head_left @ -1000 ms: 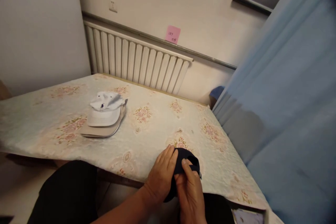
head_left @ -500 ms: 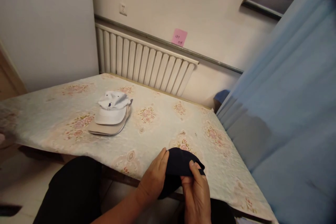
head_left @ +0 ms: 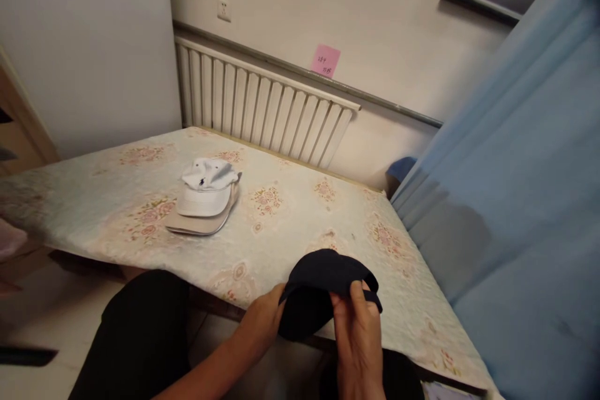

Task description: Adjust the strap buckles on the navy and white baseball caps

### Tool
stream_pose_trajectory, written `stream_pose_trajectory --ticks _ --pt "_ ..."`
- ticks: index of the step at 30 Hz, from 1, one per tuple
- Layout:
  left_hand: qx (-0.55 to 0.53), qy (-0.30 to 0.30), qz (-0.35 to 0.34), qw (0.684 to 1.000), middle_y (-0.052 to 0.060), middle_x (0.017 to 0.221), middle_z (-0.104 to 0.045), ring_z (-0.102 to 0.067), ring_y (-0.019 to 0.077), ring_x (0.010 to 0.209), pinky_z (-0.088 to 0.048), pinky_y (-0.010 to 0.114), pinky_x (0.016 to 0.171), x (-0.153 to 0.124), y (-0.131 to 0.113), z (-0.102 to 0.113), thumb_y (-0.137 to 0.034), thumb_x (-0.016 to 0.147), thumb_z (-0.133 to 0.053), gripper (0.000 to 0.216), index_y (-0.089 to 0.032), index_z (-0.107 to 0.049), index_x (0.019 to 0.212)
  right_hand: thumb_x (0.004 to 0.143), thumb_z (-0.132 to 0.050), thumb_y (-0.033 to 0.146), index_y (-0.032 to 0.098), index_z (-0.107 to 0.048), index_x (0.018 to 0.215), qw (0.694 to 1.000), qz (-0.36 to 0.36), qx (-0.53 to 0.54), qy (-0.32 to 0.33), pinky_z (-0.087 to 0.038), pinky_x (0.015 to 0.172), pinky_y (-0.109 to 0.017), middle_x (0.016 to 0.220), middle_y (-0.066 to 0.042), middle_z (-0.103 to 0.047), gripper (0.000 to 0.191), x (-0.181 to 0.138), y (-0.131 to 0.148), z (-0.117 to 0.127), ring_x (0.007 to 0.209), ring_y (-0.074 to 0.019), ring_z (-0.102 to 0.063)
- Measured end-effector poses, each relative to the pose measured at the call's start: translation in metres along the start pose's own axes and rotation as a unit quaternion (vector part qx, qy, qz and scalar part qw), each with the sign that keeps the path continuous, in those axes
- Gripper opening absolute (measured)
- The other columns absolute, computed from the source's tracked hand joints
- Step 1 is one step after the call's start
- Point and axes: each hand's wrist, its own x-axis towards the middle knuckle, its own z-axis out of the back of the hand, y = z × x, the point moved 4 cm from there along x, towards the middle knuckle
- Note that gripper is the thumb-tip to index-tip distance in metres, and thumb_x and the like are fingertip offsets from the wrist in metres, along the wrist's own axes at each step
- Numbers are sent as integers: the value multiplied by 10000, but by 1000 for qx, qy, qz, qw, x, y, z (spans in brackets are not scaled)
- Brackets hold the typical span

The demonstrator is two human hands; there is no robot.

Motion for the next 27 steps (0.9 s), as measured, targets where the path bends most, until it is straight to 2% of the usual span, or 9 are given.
stream_pose_trajectory --ticks 4,7,14,17,20,22,24,25,27 --pt "17 -7 2 1000 87 1013 -683 -637 197 976 -476 303 845 4 -18 8 -285 924 -313 322 -189 -542 1128 551 -787 318 148 -662 891 993 -36 -83 74 -509 792 -340 868 -62 -707 399 -11 -18 -16 856 -224 -644" --pt "70 0 -9 998 84 970 -690 -648 194 940 -488 296 814 3 -33 10 -244 915 -316 301 -191 -555 1090 542 -786 329 166 -674 842 984 -37 -140 103 -502 782 -323 822 -40 -704 359 -18 -29 -24 858 -227 -638" --pt "228 -13 -53 972 153 1030 -663 -632 256 970 -503 418 828 -1 -53 -1 -98 864 -284 385 -126 -533 1156 712 -664 422 200 -669 784 986 -21 -164 -11 -491 698 -283 747 -5 -670 234 -25 -32 -9 757 -183 -598" --pt "199 -53 -134 969 161 1169 -614 -581 273 1073 -476 464 896 -5 -50 -1 -91 808 -354 474 -123 -457 1269 611 -754 333 218 -678 860 991 15 -126 -44 -481 759 -261 774 11 -669 285 -16 -24 4 831 -179 -593" --pt "101 -56 -195 974 134 1316 -525 -491 254 1206 -401 463 1009 -10 -38 1 -70 734 -402 601 -157 -403 1329 676 -684 428 194 -669 942 997 -22 -46 -63 -494 800 -309 802 -10 -691 355 -6 -19 12 862 -195 -621" --pt "12 -50 -157 986 116 1377 -471 -428 238 1273 -336 447 1069 -11 -28 4 -69 719 -414 633 -178 -397 1343 727 -607 497 168 -657 1006 992 -105 35 -63 -502 819 -361 828 -34 -709 435 -2 -16 10 868 -215 -645" --pt "-101 -53 -44 992 128 1372 -474 -425 245 1277 -322 433 1076 -9 -17 8 -105 732 -450 579 -167 -445 1307 735 -595 496 169 -635 1087 976 -173 118 -55 -490 863 -385 874 -41 -723 483 -3 -12 6 896 -221 -655" --pt "-170 -48 32 984 141 1334 -508 -459 258 1246 -345 432 1053 -9 -11 9 -132 736 -478 533 -154 -481 1268 741 -594 478 181 -623 1119 971 -185 144 -54 -482 882 -382 894 -35 -727 481 -4 -8 5 903 -214 -657" --pt "-326 -9 171 930 143 1193 -606 -557 271 1122 -417 425 967 -11 -5 5 -182 732 -529 435 -140 -546 1165 755 -590 443 211 -611 1148 965 -186 171 -66 -469 908 -362 918 -17 -731 458 -5 0 4 896 -192 -663"
